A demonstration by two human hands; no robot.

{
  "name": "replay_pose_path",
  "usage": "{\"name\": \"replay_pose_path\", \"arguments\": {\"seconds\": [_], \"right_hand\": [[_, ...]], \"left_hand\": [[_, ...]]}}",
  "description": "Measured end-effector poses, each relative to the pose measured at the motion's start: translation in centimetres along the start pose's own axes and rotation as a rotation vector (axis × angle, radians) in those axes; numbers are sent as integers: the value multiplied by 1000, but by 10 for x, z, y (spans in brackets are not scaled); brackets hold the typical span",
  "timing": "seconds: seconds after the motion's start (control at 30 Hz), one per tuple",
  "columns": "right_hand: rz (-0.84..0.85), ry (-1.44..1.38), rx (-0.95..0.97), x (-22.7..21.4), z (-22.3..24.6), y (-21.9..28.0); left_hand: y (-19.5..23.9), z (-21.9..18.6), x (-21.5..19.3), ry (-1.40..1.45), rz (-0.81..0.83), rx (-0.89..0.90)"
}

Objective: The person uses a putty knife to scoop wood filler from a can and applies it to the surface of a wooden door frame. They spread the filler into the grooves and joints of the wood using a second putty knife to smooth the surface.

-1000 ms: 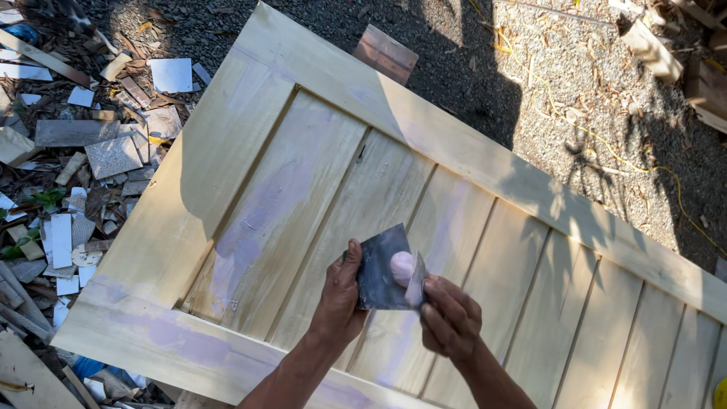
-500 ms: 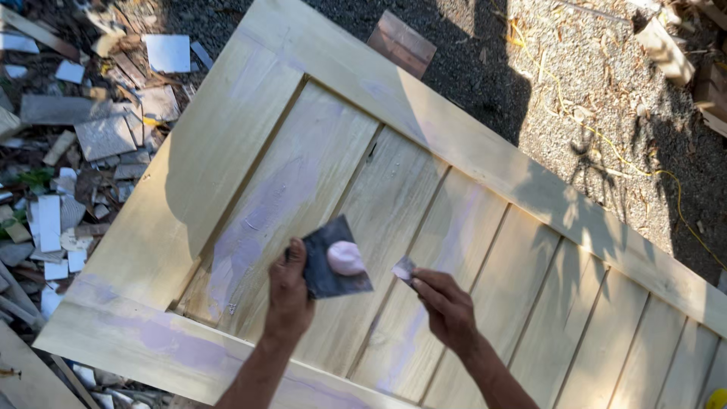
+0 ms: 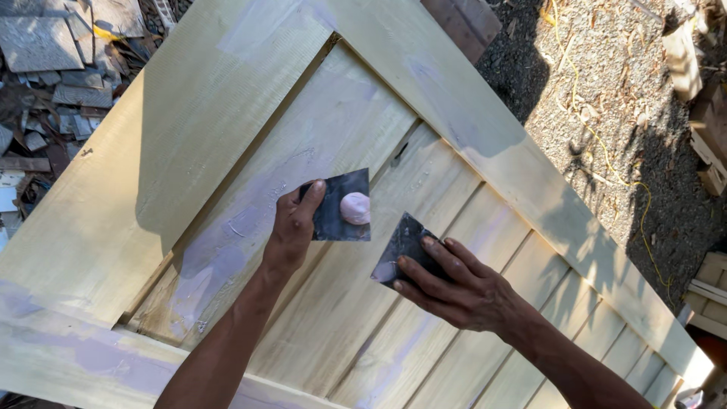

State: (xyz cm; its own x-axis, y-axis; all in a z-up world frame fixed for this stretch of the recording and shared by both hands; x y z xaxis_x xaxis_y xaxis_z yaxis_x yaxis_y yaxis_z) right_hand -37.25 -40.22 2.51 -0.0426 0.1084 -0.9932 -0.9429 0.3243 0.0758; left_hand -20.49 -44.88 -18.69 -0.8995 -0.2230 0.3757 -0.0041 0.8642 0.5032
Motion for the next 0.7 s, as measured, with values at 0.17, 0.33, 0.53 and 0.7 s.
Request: {"name": "replay_pose_path", "arguments": {"seconds": [0.17,0.33,0.53,0.7], "right_hand": [[66,27,-97,27,-12,-15],[34,58,-88,42,-28,-21],[-43,66,-23,49,-40,-21],[-291,-57,100,14,-44,-5]], "left_hand": [[-25,-1,15,-118,66,61],[-32,1,23,-137,94,27],[-31,-2,32,-123,106,-7],[-28,9,27,-26,60,-7]]}}
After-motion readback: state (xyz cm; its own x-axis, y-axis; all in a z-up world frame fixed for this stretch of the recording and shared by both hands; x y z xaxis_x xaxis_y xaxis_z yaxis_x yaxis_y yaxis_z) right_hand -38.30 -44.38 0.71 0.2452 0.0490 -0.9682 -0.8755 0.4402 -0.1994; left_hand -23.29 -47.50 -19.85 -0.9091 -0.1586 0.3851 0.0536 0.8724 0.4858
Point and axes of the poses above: each hand's wrist, its own y-axis away from the middle knuckle, its own x-axis out of the palm, z = x × y, the point moved 10 cm from there along -y, towards the middle knuckle, and after that the axes turned 2 degrees about -y, right-handed, at the moved point
